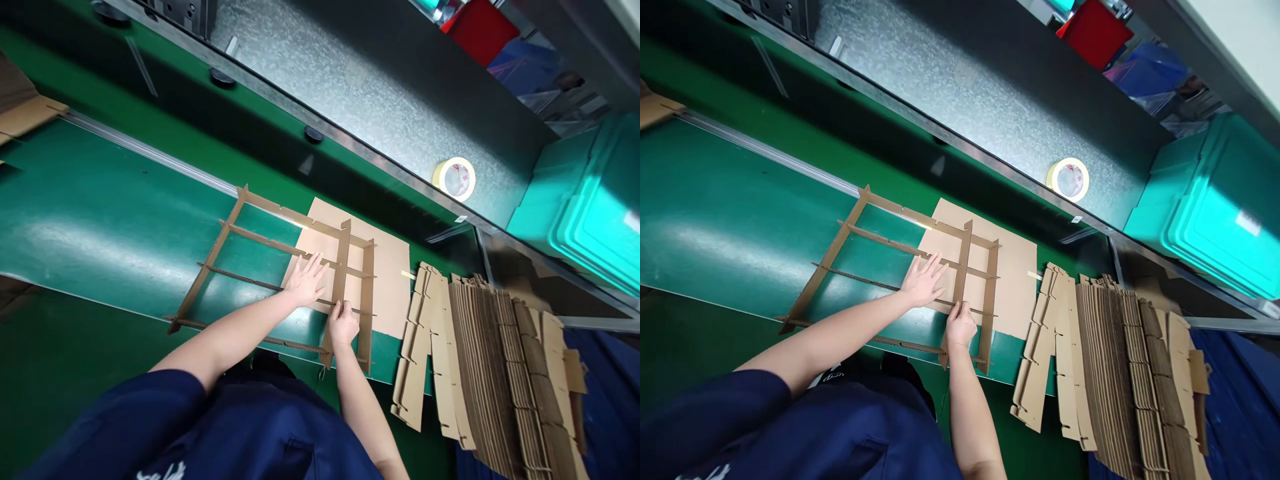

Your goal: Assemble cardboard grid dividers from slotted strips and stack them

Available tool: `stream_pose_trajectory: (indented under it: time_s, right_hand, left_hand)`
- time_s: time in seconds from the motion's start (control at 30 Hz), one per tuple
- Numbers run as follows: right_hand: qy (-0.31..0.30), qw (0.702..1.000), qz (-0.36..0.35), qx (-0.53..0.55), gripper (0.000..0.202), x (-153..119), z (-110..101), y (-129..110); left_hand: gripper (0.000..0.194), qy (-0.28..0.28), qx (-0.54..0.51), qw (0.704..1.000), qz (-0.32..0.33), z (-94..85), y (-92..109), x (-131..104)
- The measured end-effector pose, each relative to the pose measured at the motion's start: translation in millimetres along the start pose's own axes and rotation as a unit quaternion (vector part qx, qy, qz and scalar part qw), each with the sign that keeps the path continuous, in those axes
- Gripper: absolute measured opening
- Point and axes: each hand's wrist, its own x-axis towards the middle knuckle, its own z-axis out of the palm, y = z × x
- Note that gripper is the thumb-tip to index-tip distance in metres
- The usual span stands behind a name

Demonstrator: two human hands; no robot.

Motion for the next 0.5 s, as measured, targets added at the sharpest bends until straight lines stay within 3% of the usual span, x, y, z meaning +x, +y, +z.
stream_pose_trajectory:
  time_s: [0.07,0.13,0.23,0.5]
  right_hand:
    - [0.003,1.0,0.0,0.003,0.038,-1,2,2]
    - [0.006,1.0,0.003,0.009,0.039,-2,5,4]
    - [0.007,1.0,0.004,0.016,0.041,-4,8,6]
    - [0.01,1.0,0.003,0.022,0.047,-7,11,11]
  left_hand:
    - [0.073,-0.034,-0.002,0.999,-0.035,8.0,3,22]
    - [0.077,-0.05,0.002,0.997,-0.054,16.6,2,30]
    - [0.079,-0.043,0.013,0.998,-0.049,23.9,-1,25]
    - [0.081,-0.054,0.028,0.997,-0.048,22.7,1,24]
